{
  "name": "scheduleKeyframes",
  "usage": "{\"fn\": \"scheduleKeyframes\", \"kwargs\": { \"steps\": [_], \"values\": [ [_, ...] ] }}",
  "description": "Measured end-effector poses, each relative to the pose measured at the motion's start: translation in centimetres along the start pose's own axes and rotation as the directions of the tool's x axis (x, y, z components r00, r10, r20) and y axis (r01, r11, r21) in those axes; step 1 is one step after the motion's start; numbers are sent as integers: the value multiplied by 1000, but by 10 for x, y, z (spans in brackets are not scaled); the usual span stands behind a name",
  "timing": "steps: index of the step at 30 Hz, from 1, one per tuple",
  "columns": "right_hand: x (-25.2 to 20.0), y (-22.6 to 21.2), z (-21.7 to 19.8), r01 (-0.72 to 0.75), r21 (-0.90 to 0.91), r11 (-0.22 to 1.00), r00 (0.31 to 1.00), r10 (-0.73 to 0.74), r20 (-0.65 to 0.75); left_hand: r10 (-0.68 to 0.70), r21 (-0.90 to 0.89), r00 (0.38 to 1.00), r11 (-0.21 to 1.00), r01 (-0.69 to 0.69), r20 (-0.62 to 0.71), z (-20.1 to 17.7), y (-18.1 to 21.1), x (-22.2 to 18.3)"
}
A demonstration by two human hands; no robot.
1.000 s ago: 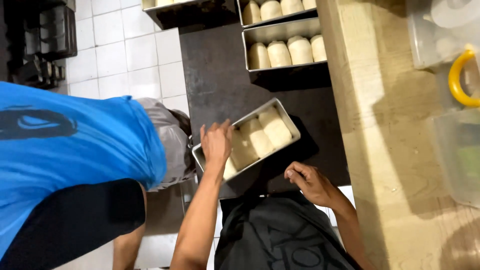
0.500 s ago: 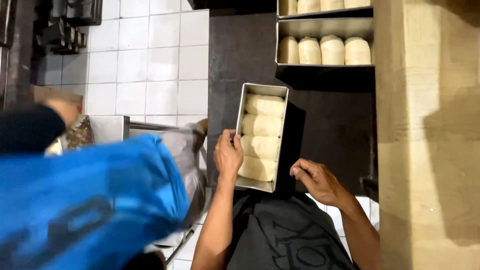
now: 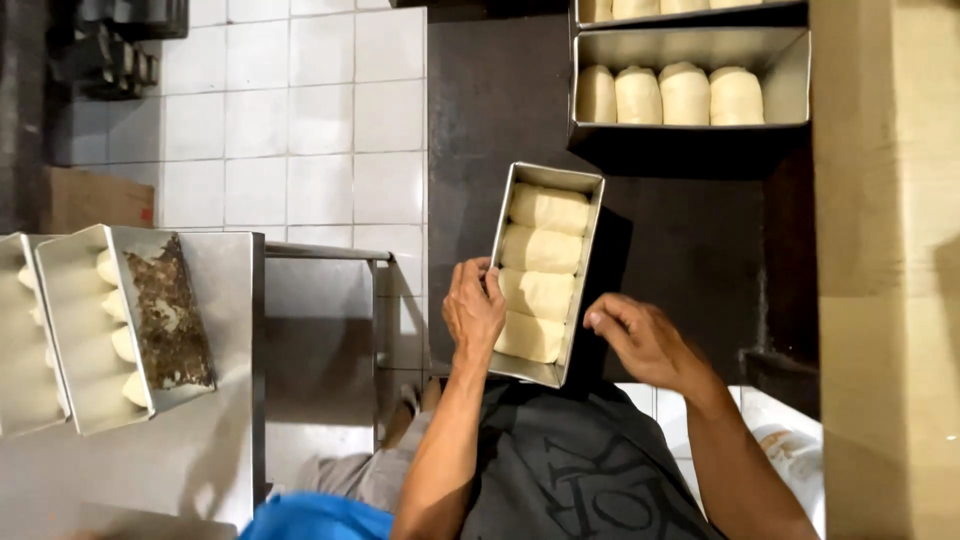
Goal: Placing rolled pieces of bread dough into metal loaf pans.
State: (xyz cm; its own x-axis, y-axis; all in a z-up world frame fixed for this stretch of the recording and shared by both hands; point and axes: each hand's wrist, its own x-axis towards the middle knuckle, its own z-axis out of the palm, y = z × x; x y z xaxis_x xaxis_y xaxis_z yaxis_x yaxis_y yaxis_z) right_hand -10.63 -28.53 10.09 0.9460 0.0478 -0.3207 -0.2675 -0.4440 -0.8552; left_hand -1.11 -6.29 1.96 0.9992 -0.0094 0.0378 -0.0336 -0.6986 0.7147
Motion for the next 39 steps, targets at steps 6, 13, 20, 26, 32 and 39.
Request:
{"fn": "scheduleKeyframes", "kwargs": {
  "steps": [6, 13, 20, 26, 32, 39],
  "values": [
    [49, -42, -1, 138, -58, 989, 979, -145, -144, 110, 6, 993, 994, -111, 36, -20, -16, 22],
    [135, -75, 3, -92, -370, 925, 973, 4, -232, 189, -160, 946, 976, -150, 264, -71, -12, 57],
    [234, 98, 39, -258, -492, 832, 966, 213, -146, 241, -212, 881, 963, -166, 406, -53, -34, 49],
    [279, 108, 35, -375, -379, 846, 889, 444, 114, 268, -274, 879, 947, -166, 395, -51, -40, 49],
    [255, 185, 93, -8, -565, 825, 990, 87, 113, 149, -234, 870, 971, -40, 470, -51, -34, 50],
    [263, 142, 97, -50, -591, 805, 900, 293, 322, 273, -309, 890, 938, -161, 366, -41, -50, 40]
  ]
}}
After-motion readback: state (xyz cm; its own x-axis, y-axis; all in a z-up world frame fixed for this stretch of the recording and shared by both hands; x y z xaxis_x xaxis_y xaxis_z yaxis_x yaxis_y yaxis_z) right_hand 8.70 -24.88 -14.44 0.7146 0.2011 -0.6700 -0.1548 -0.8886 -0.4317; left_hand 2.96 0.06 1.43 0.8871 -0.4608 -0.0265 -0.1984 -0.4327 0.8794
